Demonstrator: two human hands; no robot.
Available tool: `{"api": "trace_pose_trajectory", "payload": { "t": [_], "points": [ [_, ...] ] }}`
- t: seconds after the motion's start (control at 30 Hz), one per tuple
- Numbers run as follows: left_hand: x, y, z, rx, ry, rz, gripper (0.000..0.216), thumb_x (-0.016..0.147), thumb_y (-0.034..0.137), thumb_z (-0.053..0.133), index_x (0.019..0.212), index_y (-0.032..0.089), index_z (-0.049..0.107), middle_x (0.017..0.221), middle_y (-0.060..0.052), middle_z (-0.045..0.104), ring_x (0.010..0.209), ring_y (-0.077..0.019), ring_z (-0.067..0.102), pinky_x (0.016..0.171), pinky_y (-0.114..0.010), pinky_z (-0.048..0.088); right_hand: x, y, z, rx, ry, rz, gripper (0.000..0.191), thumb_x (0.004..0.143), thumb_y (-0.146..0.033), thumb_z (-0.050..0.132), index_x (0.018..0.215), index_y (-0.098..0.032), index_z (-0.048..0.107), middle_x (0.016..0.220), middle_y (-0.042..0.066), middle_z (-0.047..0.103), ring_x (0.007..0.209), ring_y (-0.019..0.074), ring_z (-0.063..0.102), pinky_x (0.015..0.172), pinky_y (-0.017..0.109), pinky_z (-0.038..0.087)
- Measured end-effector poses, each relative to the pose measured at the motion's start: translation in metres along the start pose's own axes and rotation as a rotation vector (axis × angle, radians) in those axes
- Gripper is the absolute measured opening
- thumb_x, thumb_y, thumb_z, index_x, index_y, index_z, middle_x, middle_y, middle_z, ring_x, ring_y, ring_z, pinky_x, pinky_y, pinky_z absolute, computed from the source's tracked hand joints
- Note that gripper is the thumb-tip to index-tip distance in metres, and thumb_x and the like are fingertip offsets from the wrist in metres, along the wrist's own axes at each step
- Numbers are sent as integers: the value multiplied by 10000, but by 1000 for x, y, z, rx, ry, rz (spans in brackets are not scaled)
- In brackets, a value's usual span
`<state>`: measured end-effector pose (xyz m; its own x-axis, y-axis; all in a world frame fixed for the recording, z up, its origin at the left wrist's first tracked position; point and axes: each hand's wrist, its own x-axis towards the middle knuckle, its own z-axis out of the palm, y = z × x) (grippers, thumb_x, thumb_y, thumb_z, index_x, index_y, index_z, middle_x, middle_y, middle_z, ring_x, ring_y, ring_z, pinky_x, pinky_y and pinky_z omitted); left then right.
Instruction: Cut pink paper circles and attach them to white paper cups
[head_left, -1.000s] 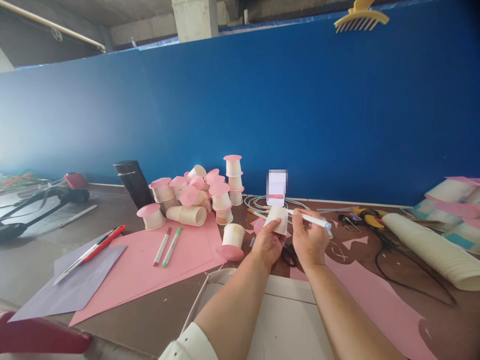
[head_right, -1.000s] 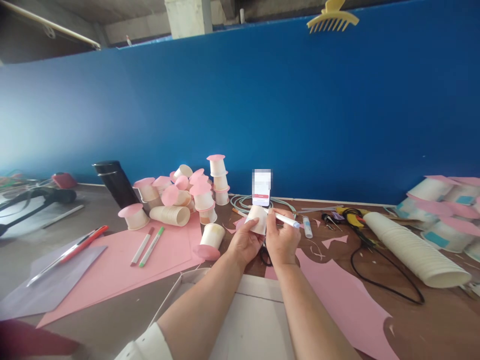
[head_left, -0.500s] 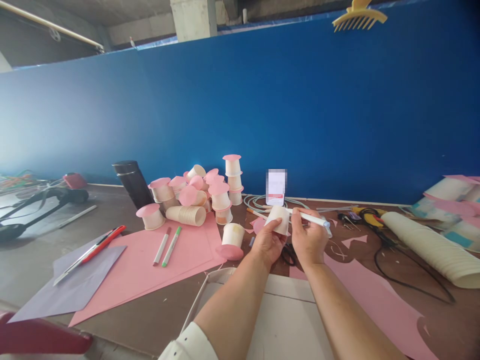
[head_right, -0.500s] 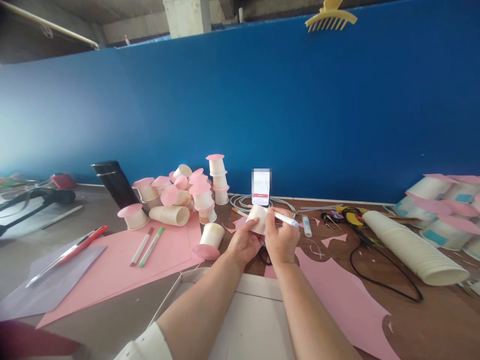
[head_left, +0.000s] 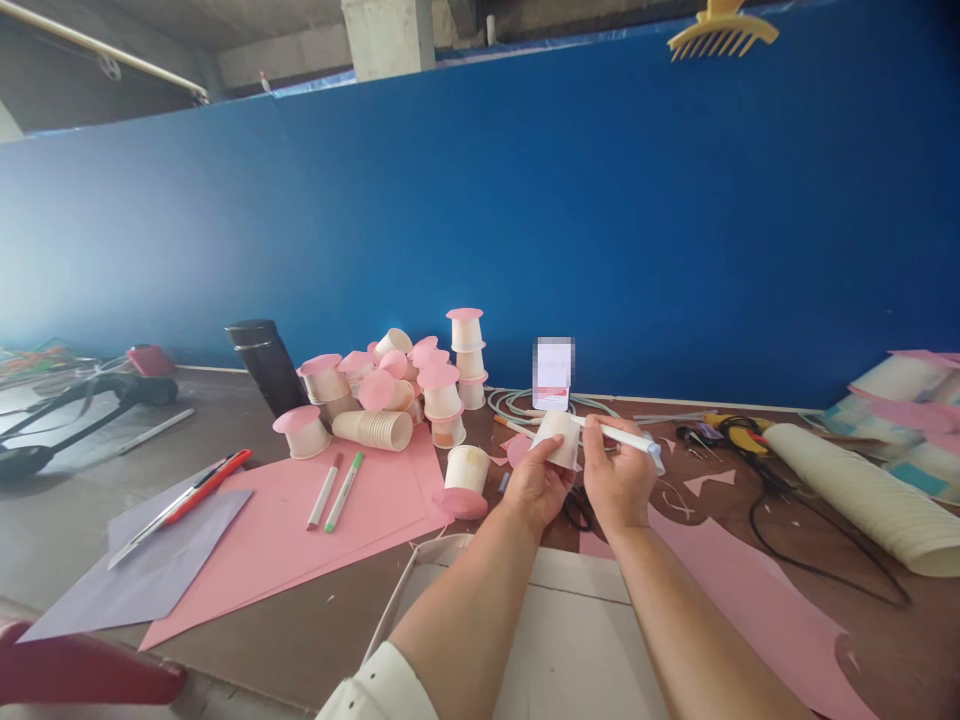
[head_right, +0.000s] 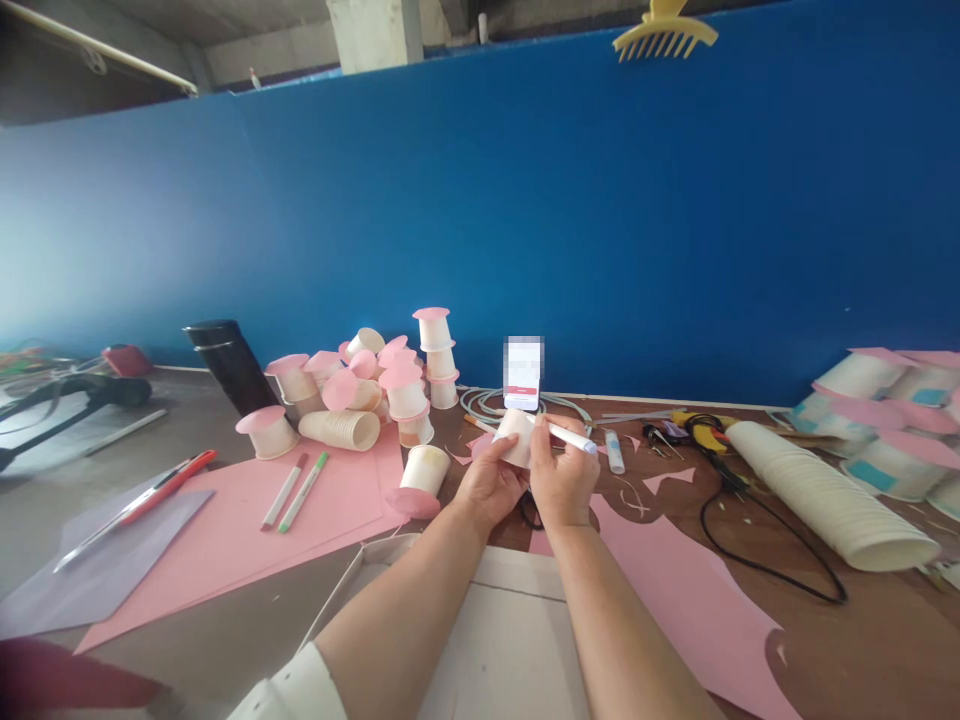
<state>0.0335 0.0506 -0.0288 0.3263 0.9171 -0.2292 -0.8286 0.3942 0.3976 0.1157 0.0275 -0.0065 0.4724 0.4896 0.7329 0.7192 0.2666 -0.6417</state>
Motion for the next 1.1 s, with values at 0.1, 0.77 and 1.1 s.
{"api": "trace_pose_trajectory", "payload": {
  "t": [0.1,0.77,1.1],
  "points": [
    [-1,0,1,3,-3,4,252,732,93,640,983,112,640,915,-84,700,749,-144,658,637,-210,526,0,-1,0,1,7,-22,215,838,-353,556,837,-171,670,785,73,696,729,205,635,675,289,471],
    [-2,-1,2,20,8,19,259,726,69,637,983,98,654,900,-82,709,731,-129,655,630,-188,524,-1,1,2,-19,0,-54,192,831,-334,558,841,-176,666,781,71,695,743,201,640,694,285,472],
    [-2,1,1,6,-12,5,248,740,87,630,987,99,648,867,-82,709,718,-138,657,610,-196,525,-1,4,3,-18,-9,-42,194,829,-338,557,838,-174,662,771,75,692,720,207,633,677,296,471]
  ]
}}
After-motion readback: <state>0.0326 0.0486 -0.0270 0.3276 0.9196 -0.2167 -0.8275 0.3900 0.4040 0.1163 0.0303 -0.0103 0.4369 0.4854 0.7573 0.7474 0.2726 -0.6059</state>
